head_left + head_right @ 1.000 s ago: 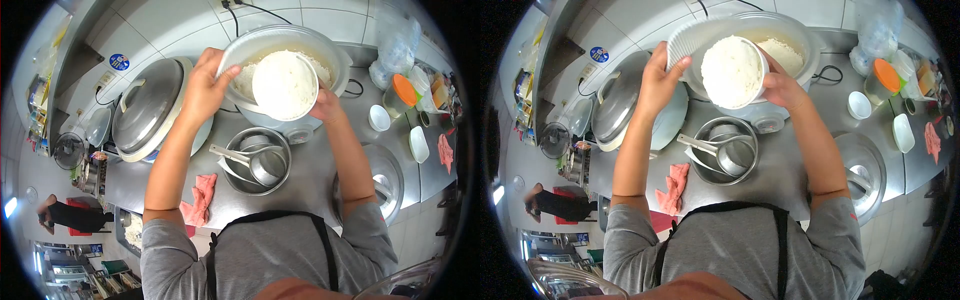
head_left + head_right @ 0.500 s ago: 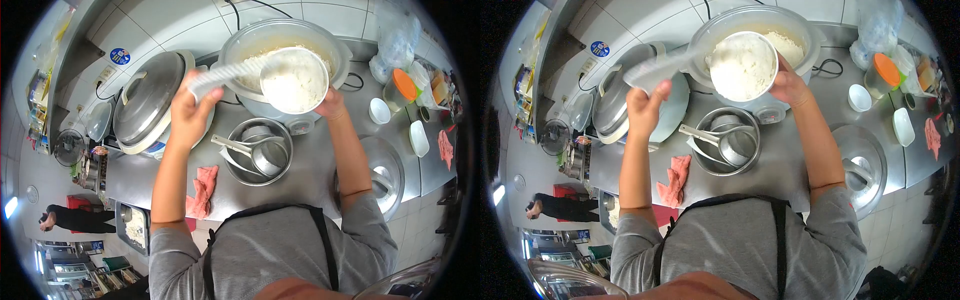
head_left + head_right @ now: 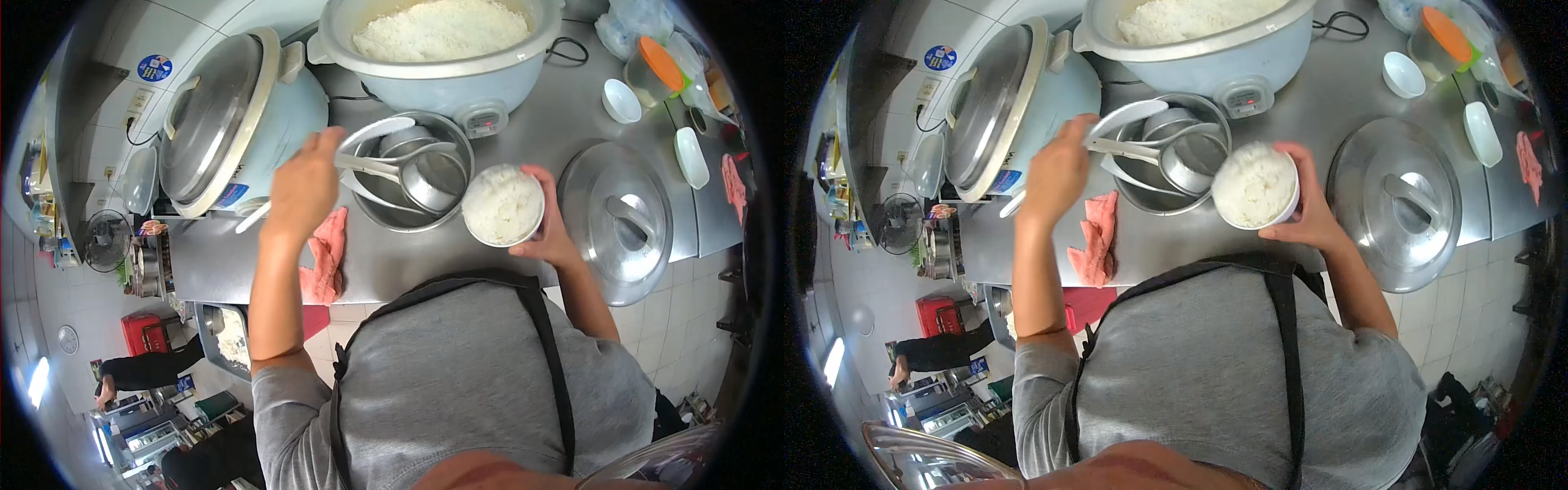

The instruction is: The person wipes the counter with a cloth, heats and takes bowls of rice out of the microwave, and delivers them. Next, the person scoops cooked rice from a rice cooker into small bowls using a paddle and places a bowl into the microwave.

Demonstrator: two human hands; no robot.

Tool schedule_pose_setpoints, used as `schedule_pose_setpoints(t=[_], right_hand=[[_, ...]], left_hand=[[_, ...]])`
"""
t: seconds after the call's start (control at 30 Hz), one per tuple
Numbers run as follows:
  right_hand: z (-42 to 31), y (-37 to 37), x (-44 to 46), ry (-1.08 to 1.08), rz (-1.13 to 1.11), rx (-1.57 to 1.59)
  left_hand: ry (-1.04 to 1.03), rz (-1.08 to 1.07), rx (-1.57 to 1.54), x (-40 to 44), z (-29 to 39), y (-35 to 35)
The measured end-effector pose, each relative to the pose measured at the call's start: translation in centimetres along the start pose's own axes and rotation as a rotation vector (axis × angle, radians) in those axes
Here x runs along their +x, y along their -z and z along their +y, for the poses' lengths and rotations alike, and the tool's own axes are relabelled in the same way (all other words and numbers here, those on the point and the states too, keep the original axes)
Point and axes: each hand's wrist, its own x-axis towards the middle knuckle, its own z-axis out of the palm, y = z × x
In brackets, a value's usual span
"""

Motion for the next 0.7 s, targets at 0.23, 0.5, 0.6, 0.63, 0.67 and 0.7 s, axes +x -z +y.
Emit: schedule_pose_setpoints(t=[0.23, 0.5, 0.6, 0.63, 0.67, 0.7], right_hand=[[6.6, 2.2, -4.9, 0.084, 0.097, -0.580], [4.3, 2.6, -7.8, 0.017, 0.093, -0.818], [-0.1, 4.0, -9.2, 0.093, 0.053, -1.038], [-1.6, 4.7, -9.4, 0.156, 0.159, -1.173], [-3.0, 5.8, -9.3, 0.227, 0.269, -1.308], [-4.2, 7.7, -9.5, 0.240, 0.383, -1.400]], left_hand=[[-0.118, -0.034, 0.306, 3.6, 4.2, -4.6], [-0.194, -0.493, 0.572, 8.5, 7.7, -7.6], [-0.287, -0.401, 0.515, 8.9, 7.3, -8.8], [-0.304, -0.357, 0.461, 8.8, 7.6, -8.3], [-0.331, -0.232, 0.368, 8.5, 8.0, -7.7], [-0.358, -0.101, 0.278, 8.0, 8.7, -6.4]])
